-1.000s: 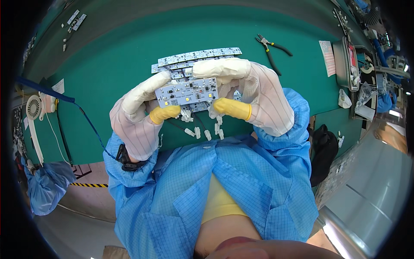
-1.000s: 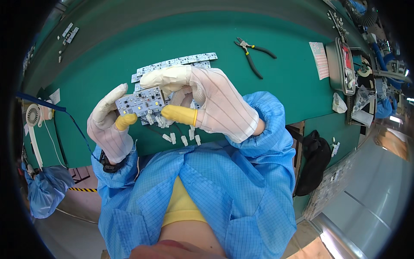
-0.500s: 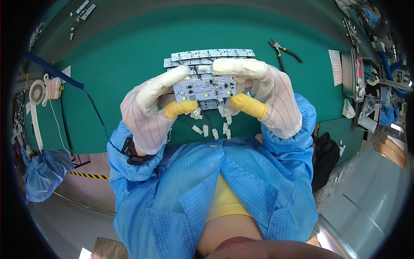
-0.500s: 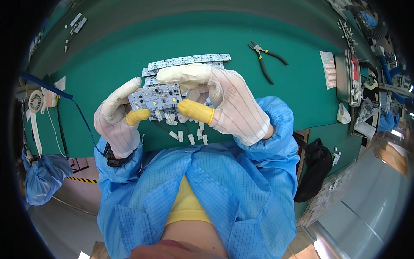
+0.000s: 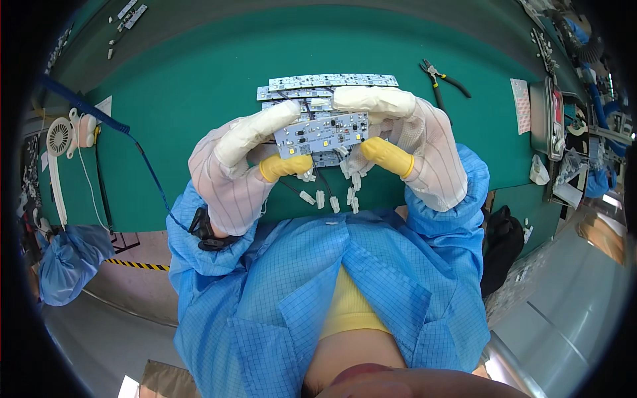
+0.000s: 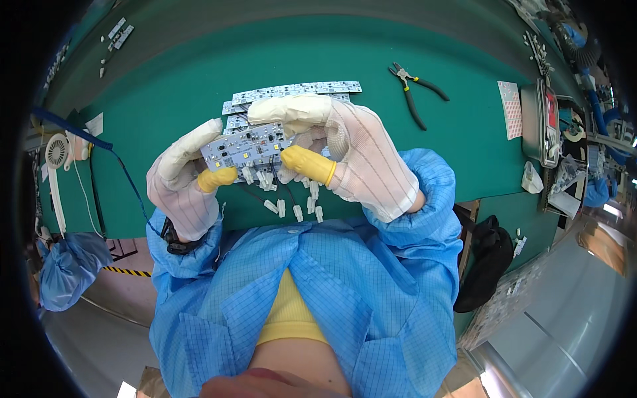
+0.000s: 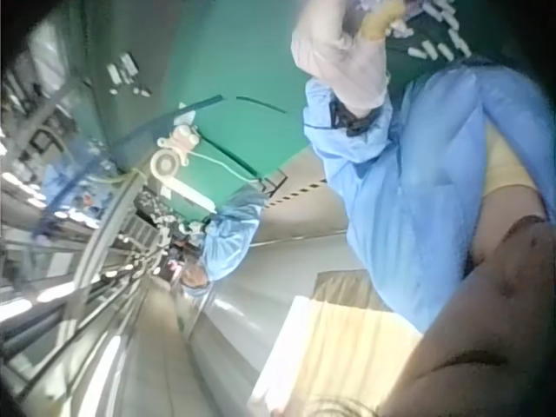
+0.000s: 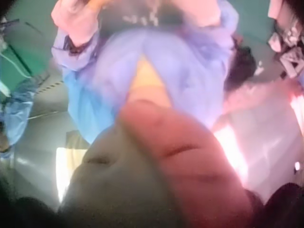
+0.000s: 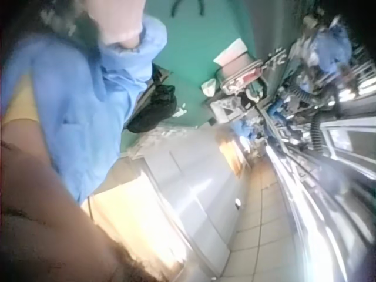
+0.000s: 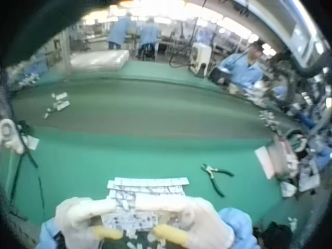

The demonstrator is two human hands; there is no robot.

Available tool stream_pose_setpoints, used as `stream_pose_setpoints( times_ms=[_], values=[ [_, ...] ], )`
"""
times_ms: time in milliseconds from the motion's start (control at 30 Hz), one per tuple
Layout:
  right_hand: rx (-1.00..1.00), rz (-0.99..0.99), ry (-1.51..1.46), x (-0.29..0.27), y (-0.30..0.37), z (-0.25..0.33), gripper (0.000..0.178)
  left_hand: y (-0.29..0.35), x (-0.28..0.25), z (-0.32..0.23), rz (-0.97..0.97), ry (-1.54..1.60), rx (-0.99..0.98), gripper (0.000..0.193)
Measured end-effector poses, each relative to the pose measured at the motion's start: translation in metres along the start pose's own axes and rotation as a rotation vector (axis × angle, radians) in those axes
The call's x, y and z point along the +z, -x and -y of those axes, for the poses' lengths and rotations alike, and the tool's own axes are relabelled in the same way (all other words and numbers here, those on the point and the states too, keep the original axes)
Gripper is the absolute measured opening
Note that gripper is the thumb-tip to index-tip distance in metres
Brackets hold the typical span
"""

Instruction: Assembling small plastic components onto electronic circuit strips at a manual assembly station.

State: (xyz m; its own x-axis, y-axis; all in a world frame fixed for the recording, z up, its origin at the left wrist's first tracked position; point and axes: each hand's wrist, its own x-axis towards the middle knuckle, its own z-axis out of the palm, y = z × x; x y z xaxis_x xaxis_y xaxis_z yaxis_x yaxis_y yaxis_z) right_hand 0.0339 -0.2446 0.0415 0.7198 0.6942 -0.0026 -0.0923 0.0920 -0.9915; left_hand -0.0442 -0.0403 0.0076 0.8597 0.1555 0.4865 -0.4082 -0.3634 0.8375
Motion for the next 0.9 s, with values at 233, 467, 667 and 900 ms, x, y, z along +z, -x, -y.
stream_pose_setpoints(
  times_ms=[233,467,667,900],
  values=[
    [-0.160,0.031,0.184,-0.001,0.002,-0.002,0.049,-0.002,0.006,0.000,-0.063,0.176,-0.127,0.048],
    [-0.046,-0.029,0.133,0.003,-0.002,-0.003,0.046,-0.002,0.001,-0.001,0.009,-0.071,-0.021,0.044],
    [0.020,0.104,0.199,-0.012,-0.008,-0.020,0.043,-0.005,-0.013,-0.013,0.112,-0.192,-0.226,0.018],
    [0.231,0.181,-0.356,-0.009,-0.001,-0.026,0.050,0.011,-0.016,0.002,0.153,-0.133,-0.424,0.024]
  ],
)
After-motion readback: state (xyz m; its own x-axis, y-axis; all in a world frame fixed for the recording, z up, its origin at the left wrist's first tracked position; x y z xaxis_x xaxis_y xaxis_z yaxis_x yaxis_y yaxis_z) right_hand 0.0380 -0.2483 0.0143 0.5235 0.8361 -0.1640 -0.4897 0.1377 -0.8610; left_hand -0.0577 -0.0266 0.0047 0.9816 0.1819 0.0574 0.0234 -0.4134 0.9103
